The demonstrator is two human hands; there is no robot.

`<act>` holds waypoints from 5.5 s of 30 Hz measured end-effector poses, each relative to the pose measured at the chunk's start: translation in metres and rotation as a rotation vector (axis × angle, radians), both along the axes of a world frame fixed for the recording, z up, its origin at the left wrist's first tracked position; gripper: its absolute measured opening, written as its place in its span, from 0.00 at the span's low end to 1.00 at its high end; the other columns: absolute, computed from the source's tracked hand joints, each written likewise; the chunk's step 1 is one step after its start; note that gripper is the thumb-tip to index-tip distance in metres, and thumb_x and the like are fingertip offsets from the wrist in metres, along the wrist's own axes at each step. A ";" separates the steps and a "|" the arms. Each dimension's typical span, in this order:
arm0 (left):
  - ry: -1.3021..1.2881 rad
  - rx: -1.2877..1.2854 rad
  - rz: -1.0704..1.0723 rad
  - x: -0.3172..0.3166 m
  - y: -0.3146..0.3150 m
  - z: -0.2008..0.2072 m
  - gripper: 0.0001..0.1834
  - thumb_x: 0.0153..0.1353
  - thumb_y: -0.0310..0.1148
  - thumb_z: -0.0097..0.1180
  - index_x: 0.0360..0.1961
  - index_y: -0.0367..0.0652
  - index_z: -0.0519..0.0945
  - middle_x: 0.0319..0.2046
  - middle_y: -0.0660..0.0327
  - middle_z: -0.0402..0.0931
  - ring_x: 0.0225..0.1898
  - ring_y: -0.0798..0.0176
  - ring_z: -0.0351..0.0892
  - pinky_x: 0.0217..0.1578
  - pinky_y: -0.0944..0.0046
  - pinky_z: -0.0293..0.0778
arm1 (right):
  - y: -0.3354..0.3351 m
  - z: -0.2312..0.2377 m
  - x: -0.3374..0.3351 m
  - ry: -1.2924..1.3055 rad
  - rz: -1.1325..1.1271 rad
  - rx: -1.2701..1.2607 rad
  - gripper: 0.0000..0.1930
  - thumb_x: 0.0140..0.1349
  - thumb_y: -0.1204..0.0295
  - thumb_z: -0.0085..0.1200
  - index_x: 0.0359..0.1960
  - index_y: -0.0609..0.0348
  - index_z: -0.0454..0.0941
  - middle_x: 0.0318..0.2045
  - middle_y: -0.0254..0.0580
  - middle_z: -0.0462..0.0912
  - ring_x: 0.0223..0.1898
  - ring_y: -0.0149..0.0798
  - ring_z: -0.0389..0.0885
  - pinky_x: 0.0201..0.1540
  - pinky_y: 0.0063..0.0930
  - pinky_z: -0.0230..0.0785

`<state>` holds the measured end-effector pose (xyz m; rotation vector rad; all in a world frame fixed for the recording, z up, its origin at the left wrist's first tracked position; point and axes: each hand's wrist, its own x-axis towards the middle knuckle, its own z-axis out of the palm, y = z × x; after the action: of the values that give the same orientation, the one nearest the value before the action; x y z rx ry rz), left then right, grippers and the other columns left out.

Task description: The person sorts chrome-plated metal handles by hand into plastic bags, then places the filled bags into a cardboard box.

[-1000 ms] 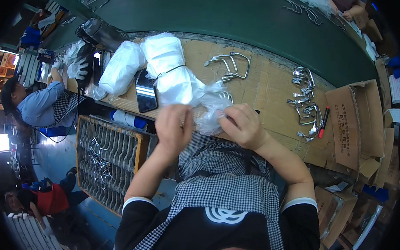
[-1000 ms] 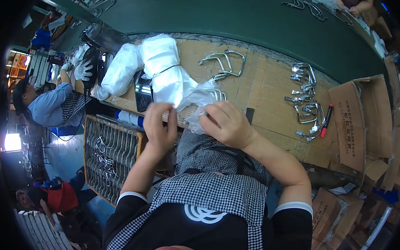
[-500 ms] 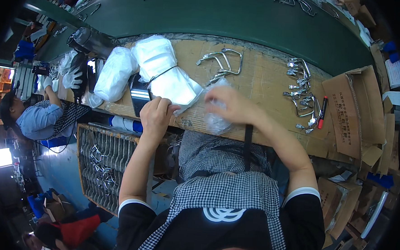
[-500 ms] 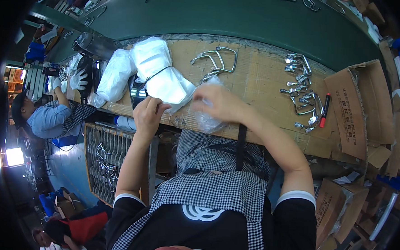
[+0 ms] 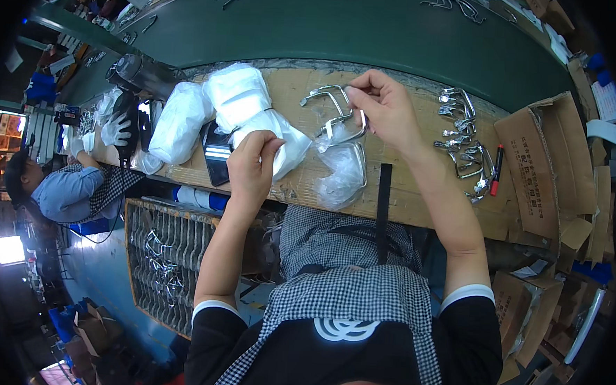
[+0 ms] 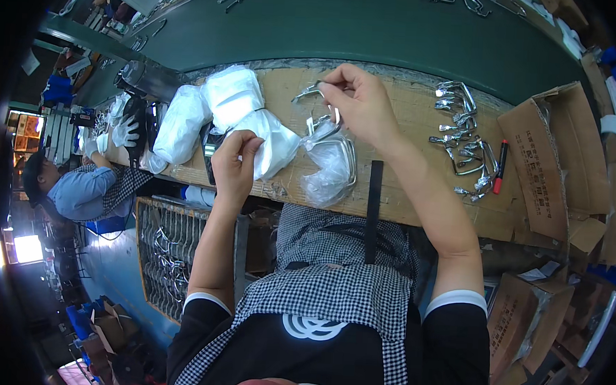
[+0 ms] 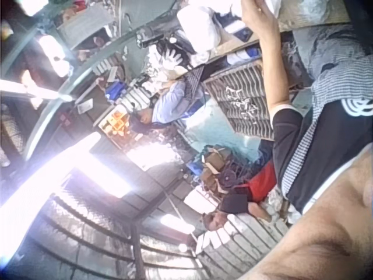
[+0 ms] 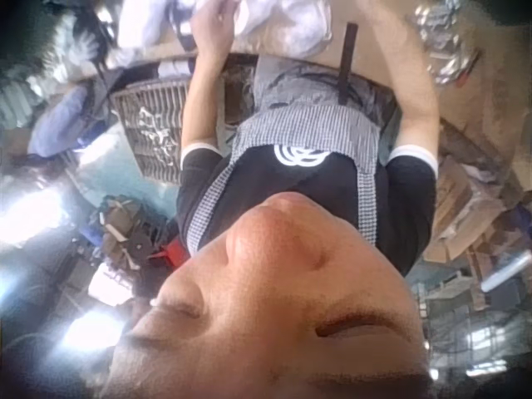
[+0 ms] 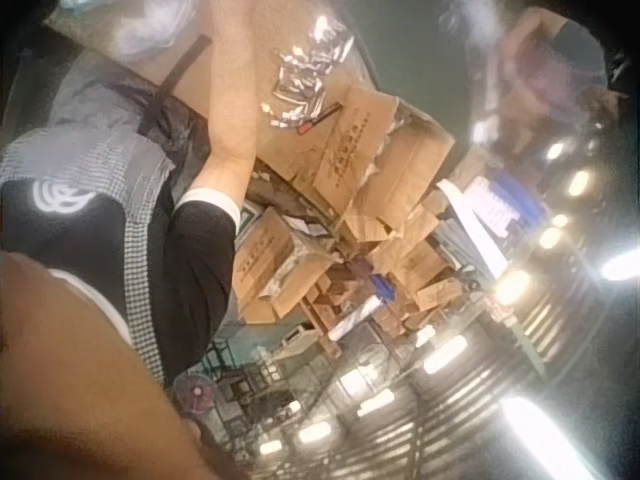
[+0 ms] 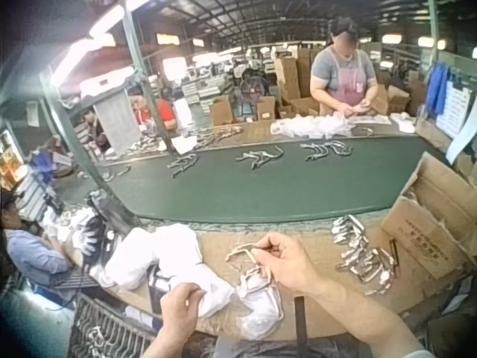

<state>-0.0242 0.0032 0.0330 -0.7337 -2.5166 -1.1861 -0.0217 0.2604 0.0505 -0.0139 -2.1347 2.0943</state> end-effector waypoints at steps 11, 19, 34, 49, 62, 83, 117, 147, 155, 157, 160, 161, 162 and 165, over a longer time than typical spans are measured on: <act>-0.114 0.290 -0.066 0.005 0.012 0.002 0.02 0.62 0.19 0.57 0.35 0.32 0.80 0.27 0.59 0.75 0.26 0.66 0.77 0.29 0.69 0.72 | -0.003 0.020 0.012 -0.303 0.430 -0.645 0.05 0.65 0.74 0.57 0.32 0.62 0.76 0.24 0.36 0.80 0.18 0.22 0.77 0.16 0.12 0.64; 0.220 0.036 -0.165 0.033 0.024 0.038 0.04 0.58 0.20 0.62 0.35 0.35 0.81 0.23 0.57 0.73 0.22 0.60 0.74 0.23 0.65 0.68 | -0.051 0.019 0.045 -0.078 0.023 -0.561 0.04 0.70 0.75 0.48 0.39 0.63 0.71 0.33 0.42 0.80 0.30 0.31 0.83 0.20 0.16 0.72; 0.216 0.111 -0.172 0.076 0.041 0.030 0.07 0.53 0.18 0.62 0.33 0.36 0.80 0.24 0.57 0.78 0.20 0.60 0.76 0.21 0.64 0.70 | -0.044 -0.017 0.088 1.042 -0.030 0.807 0.07 0.53 0.75 0.58 0.30 0.61 0.72 0.40 0.50 0.82 0.40 0.44 0.85 0.39 0.31 0.81; 0.185 -0.524 0.124 0.020 -0.032 -0.068 0.09 0.58 0.28 0.63 0.37 0.37 0.78 0.30 0.55 0.77 0.28 0.50 0.78 0.28 0.55 0.73 | -0.041 -0.029 0.060 0.519 0.481 0.754 0.07 0.59 0.75 0.54 0.38 0.62 0.78 0.33 0.44 0.78 0.35 0.45 0.80 0.39 0.39 0.74; 0.052 0.021 0.137 0.005 -0.008 -0.015 0.05 0.56 0.23 0.65 0.34 0.37 0.82 0.24 0.58 0.75 0.24 0.62 0.74 0.27 0.65 0.68 | -0.006 -0.043 -0.026 0.392 -0.057 0.723 0.10 0.61 0.78 0.52 0.44 0.60 0.80 0.28 0.45 0.82 0.33 0.42 0.83 0.36 0.37 0.75; 0.130 0.276 -0.089 0.079 0.050 0.032 0.03 0.63 0.22 0.59 0.32 0.35 0.78 0.25 0.59 0.80 0.22 0.69 0.76 0.25 0.70 0.71 | -0.046 -0.017 0.085 1.055 -0.068 0.847 0.08 0.52 0.76 0.59 0.32 0.62 0.73 0.44 0.53 0.81 0.43 0.46 0.83 0.40 0.33 0.78; 0.100 0.162 -0.029 0.020 0.020 0.014 0.01 0.59 0.20 0.61 0.32 0.36 0.81 0.20 0.56 0.74 0.20 0.61 0.74 0.23 0.65 0.67 | -0.049 0.014 0.012 -0.181 0.122 -0.547 0.06 0.68 0.74 0.52 0.32 0.62 0.73 0.28 0.38 0.80 0.23 0.24 0.80 0.18 0.15 0.66; 0.102 -0.531 0.045 0.012 -0.023 -0.051 0.06 0.64 0.28 0.55 0.37 0.40 0.81 0.31 0.52 0.78 0.30 0.44 0.79 0.30 0.51 0.74 | 0.127 -0.040 0.051 0.098 -0.164 1.330 0.22 0.51 0.74 0.58 0.51 0.57 0.78 0.49 0.48 0.78 0.53 0.52 0.75 0.54 0.49 0.68; 0.092 -0.501 0.053 0.008 -0.014 -0.049 0.06 0.64 0.28 0.54 0.38 0.39 0.81 0.32 0.51 0.79 0.32 0.44 0.80 0.31 0.52 0.75 | 0.200 -0.046 0.051 -0.557 0.045 1.097 0.38 0.51 0.67 0.70 0.63 0.50 0.65 0.59 0.59 0.67 0.61 0.62 0.70 0.62 0.47 0.67; 0.090 -0.487 0.070 0.008 -0.014 -0.048 0.06 0.64 0.28 0.55 0.38 0.39 0.82 0.33 0.51 0.80 0.32 0.44 0.81 0.32 0.52 0.76 | 0.185 -0.062 0.039 -0.437 0.025 1.134 0.33 0.55 0.63 0.68 0.61 0.54 0.66 0.56 0.65 0.69 0.57 0.63 0.73 0.59 0.48 0.68; 0.101 -0.450 0.063 0.007 -0.015 -0.047 0.06 0.63 0.28 0.56 0.38 0.39 0.83 0.33 0.51 0.81 0.32 0.45 0.81 0.32 0.53 0.76 | 0.137 -0.074 0.017 -0.302 -0.069 1.196 0.30 0.57 0.60 0.66 0.58 0.57 0.68 0.52 0.65 0.72 0.54 0.63 0.74 0.55 0.49 0.69; 0.125 -0.422 0.067 0.006 -0.014 -0.046 0.05 0.62 0.29 0.59 0.35 0.39 0.83 0.30 0.53 0.81 0.30 0.47 0.81 0.30 0.54 0.76 | 0.122 -0.073 0.011 -0.197 -0.098 1.168 0.25 0.58 0.60 0.65 0.49 0.64 0.74 0.47 0.67 0.75 0.48 0.63 0.78 0.50 0.49 0.72; 0.122 -0.431 0.090 0.006 -0.015 -0.045 0.05 0.62 0.29 0.59 0.35 0.39 0.83 0.30 0.53 0.81 0.30 0.47 0.81 0.30 0.54 0.76 | 0.115 -0.078 0.001 -0.183 -0.079 1.162 0.25 0.58 0.60 0.65 0.49 0.64 0.74 0.47 0.67 0.75 0.48 0.63 0.78 0.50 0.49 0.72; 0.112 -0.386 0.144 0.003 -0.012 -0.039 0.07 0.57 0.33 0.65 0.28 0.41 0.81 0.24 0.55 0.79 0.25 0.50 0.79 0.27 0.56 0.73 | 0.102 -0.093 -0.027 -0.100 -0.081 0.972 0.16 0.61 0.63 0.60 0.42 0.63 0.77 0.34 0.58 0.81 0.40 0.58 0.81 0.46 0.49 0.72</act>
<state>-0.0212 -0.0091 -0.0061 -0.6666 -2.6789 -0.5998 -0.0490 0.3621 -0.0421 -0.0910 -2.8949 0.8495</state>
